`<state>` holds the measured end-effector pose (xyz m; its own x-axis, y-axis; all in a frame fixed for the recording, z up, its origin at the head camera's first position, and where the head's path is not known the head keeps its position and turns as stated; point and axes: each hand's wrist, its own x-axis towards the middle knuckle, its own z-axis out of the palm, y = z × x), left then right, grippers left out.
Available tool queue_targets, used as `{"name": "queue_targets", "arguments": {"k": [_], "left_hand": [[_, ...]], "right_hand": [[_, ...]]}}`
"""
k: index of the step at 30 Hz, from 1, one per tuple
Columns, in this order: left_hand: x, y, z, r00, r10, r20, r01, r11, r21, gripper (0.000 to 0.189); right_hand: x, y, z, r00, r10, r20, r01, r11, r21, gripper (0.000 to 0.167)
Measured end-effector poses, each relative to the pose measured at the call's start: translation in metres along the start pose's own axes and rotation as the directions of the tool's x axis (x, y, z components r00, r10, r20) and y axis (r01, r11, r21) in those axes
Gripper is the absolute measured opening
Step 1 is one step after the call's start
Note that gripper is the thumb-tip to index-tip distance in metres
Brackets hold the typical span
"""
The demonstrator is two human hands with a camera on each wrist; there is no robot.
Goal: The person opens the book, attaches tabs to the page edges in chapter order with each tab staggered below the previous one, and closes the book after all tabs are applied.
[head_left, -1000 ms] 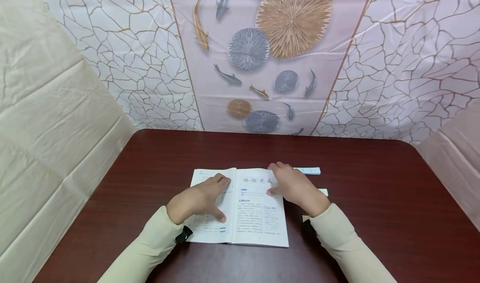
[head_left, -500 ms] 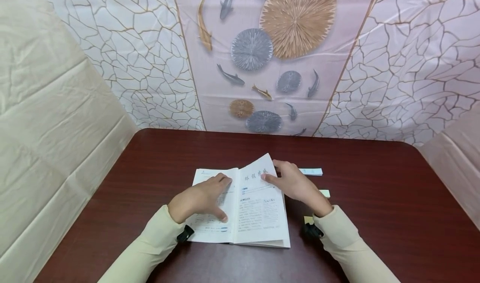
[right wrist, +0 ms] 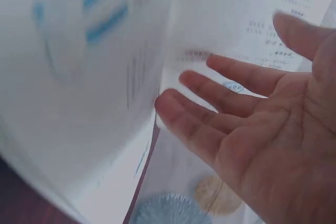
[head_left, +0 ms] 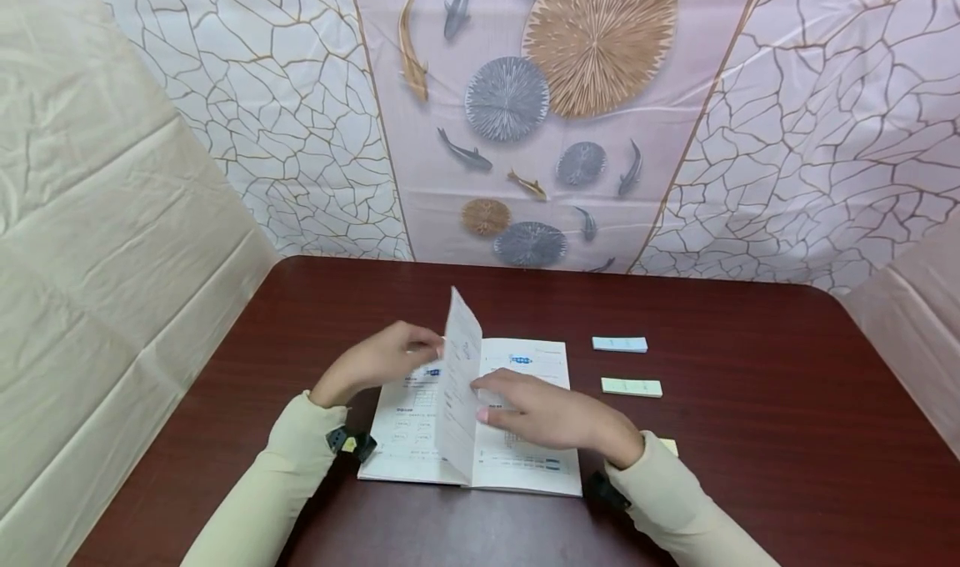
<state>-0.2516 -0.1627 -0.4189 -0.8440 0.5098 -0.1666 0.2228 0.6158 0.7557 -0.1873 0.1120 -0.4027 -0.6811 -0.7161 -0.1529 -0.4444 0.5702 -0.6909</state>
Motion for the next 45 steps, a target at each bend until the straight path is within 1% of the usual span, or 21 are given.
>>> {"name": "queue_targets", "arguments": {"k": [1, 3, 4, 5, 7, 9, 12, 14, 17, 22, 27, 30, 32, 34, 36, 37, 38, 39, 42, 44, 45], "left_hand": [[0.0, -0.004, -0.004, 0.999, -0.034, -0.032, 0.031, 0.996, -0.088, 0.036], [-0.001, -0.009, -0.011, 0.99, -0.114, -0.084, 0.089, 0.963, -0.253, 0.043], [-0.002, -0.011, -0.014, 0.984, -0.145, -0.104, 0.107, 0.948, -0.301, 0.049], [-0.002, -0.012, -0.017, 0.978, -0.17, -0.124, 0.12, 0.935, -0.333, 0.055], [-0.005, -0.013, -0.024, 0.968, -0.202, -0.152, 0.143, 0.933, -0.331, 0.066], [-0.008, -0.014, -0.03, 0.962, -0.217, -0.167, 0.164, 0.945, -0.283, 0.065], [-0.012, -0.015, -0.036, 0.961, -0.217, -0.171, 0.187, 0.967, -0.175, 0.046], [-0.015, -0.015, -0.038, 0.962, -0.217, -0.166, 0.2, 0.973, -0.112, 0.032], [-0.016, -0.016, -0.039, 0.959, -0.233, -0.161, 0.227, 0.972, -0.057, 0.025], [-0.015, -0.022, -0.037, 0.951, -0.267, -0.156, 0.268, 0.963, -0.017, 0.023], [-0.012, -0.029, -0.032, 0.941, -0.29, -0.174, 0.302, 0.952, 0.048, 0.023], [-0.011, -0.029, -0.029, 0.938, -0.29, -0.188, 0.314, 0.943, 0.112, 0.025], [-0.012, -0.027, -0.027, 0.935, -0.288, -0.206, 0.326, 0.928, 0.18, 0.024], [-0.012, -0.021, -0.026, 0.924, -0.3, -0.237, 0.358, 0.896, 0.263, 0.023], [-0.014, -0.014, -0.025, 0.916, -0.296, -0.271, 0.379, 0.859, 0.345, 0.028], [-0.015, -0.009, -0.025, 0.916, -0.286, -0.28, 0.38, 0.843, 0.38, 0.034], [-0.016, -0.004, -0.025, 0.921, -0.272, -0.279, 0.37, 0.835, 0.406, 0.043], [-0.017, 0.0, -0.025, 0.93, -0.255, -0.264, 0.35, 0.834, 0.428, 0.051], [-0.02, 0.015, -0.022, 0.97, -0.183, -0.161, 0.238, 0.855, 0.461, 0.076], [-0.022, 0.026, -0.018, 0.988, -0.14, -0.072, 0.157, 0.871, 0.465, 0.087], [-0.023, 0.03, -0.015, 0.991, -0.128, -0.03, 0.127, 0.875, 0.467, 0.091]], "right_hand": [[0.001, -0.002, 0.004, 1.0, -0.005, 0.011, 0.005, 1.0, -0.027, 0.055], [0.001, -0.005, 0.011, 1.0, -0.023, 0.017, 0.025, 0.996, -0.084, 0.058], [0.001, -0.006, 0.015, 0.999, -0.029, 0.014, 0.03, 0.993, -0.118, 0.06], [0.001, -0.008, 0.018, 0.999, -0.034, 0.01, 0.035, 0.988, -0.149, 0.061], [0.002, -0.01, 0.023, 0.999, -0.038, 0.003, 0.038, 0.978, -0.205, 0.062], [0.002, -0.012, 0.027, 1.0, -0.029, 0.001, 0.029, 0.971, -0.238, 0.063], [0.001, -0.014, 0.03, 1.0, -0.013, 0.006, 0.014, 0.966, -0.26, 0.063], [0.0, -0.015, 0.031, 1.0, -0.008, 0.012, 0.011, 0.964, -0.265, 0.063], [0.0, -0.016, 0.032, 1.0, -0.006, 0.019, 0.011, 0.96, -0.28, 0.063], [0.0, -0.017, 0.034, 0.999, 0.011, 0.036, 0.0, 0.955, -0.297, 0.064], [0.0, -0.018, 0.036, 0.998, 0.025, 0.05, -0.007, 0.945, -0.327, 0.064], [0.001, -0.018, 0.038, 0.999, 0.027, 0.046, -0.009, 0.937, -0.35, 0.065], [0.002, -0.019, 0.039, 0.999, 0.031, 0.04, -0.014, 0.932, -0.362, 0.064], [0.002, -0.019, 0.041, 0.999, 0.029, 0.031, -0.015, 0.926, -0.376, 0.063], [0.003, -0.021, 0.041, 0.999, 0.022, 0.024, -0.011, 0.918, -0.397, 0.061], [0.003, -0.021, 0.041, 1.0, 0.015, 0.021, -0.005, 0.912, -0.409, 0.06], [0.003, -0.021, 0.041, 1.0, 0.008, 0.019, 0.001, 0.906, -0.423, 0.058], [0.003, -0.021, 0.041, 1.0, 0.001, 0.017, 0.007, 0.899, -0.439, 0.057], [0.003, -0.021, 0.039, 1.0, -0.016, 0.019, 0.023, 0.886, -0.463, 0.054], [0.003, -0.019, 0.037, 1.0, -0.02, 0.023, 0.029, 0.884, -0.466, 0.052], [0.002, -0.019, 0.036, 0.999, -0.024, 0.027, 0.034, 0.887, -0.461, 0.052]]}}
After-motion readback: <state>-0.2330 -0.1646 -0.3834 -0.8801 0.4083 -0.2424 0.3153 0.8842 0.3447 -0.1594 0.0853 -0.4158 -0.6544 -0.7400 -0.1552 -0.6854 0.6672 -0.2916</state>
